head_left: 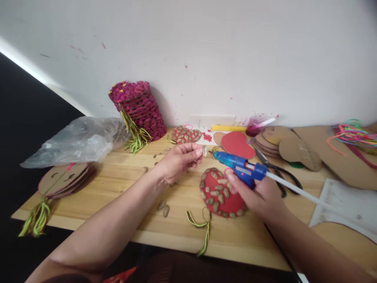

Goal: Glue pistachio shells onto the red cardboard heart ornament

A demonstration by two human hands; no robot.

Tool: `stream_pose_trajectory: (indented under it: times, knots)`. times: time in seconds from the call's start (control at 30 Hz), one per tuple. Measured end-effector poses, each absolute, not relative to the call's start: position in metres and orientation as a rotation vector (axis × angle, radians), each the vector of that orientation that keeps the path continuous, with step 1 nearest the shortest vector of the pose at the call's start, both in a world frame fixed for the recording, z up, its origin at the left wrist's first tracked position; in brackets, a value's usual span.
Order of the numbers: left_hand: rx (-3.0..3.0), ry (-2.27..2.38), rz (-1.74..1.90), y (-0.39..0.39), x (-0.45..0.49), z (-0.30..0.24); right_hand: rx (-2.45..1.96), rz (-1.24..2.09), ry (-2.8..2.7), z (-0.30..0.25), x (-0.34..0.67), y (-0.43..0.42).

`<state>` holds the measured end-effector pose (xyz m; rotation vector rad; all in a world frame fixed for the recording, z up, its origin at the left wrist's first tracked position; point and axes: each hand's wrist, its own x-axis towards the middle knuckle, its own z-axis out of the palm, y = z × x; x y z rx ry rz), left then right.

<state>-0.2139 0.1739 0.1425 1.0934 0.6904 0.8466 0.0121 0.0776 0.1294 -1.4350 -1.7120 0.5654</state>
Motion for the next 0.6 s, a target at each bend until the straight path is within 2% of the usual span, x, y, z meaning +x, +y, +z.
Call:
stream_pose_trajectory:
  times: [0.37, 0.6]
  knots:
    - [2.480, 0.735, 0.576, 0.150, -0.209, 0.148, -1.597, 0.842, -1.532, 0.134, 0.005, 0.084]
    - [2.789, 0.706, 0.364, 0.148, -0.208, 0.143, -1.575, 0.839, -1.520, 0.132, 0.004, 0.085]
